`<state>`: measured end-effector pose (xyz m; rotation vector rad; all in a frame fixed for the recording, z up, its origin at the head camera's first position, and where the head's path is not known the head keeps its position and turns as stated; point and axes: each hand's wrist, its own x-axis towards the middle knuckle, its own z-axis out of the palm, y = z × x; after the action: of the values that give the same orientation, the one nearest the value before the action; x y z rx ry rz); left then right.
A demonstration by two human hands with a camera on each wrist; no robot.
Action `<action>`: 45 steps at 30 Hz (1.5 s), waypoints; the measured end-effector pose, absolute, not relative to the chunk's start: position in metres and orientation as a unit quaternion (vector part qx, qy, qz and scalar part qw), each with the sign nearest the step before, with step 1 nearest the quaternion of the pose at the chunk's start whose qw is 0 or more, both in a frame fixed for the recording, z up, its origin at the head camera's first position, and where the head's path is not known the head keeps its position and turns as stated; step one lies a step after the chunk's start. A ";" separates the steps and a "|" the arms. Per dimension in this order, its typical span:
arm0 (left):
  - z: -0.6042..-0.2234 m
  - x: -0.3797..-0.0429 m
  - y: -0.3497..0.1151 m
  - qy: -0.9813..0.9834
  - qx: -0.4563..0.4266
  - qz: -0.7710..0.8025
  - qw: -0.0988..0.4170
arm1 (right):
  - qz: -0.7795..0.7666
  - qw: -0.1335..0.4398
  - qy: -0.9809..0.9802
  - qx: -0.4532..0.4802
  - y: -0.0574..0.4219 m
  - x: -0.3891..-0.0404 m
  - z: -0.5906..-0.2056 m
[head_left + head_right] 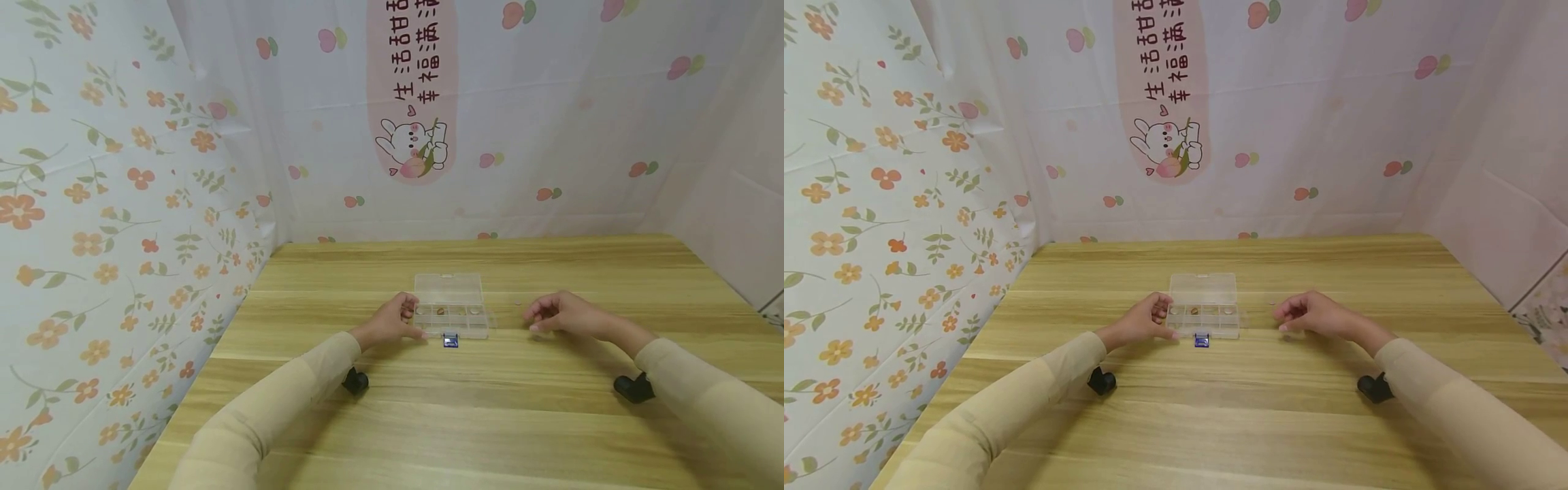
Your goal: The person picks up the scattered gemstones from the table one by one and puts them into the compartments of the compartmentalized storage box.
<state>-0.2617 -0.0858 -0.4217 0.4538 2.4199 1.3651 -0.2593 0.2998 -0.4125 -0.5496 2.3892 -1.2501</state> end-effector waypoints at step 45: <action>-0.425 -0.264 -0.087 0.845 0.163 0.480 0.168 | -0.460 0.227 0.817 -0.264 0.311 -0.255 -0.426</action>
<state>-0.2644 -0.0866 -0.4254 0.4625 2.4051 1.3667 -0.2546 0.3110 -0.4257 -0.7286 2.2504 -1.2689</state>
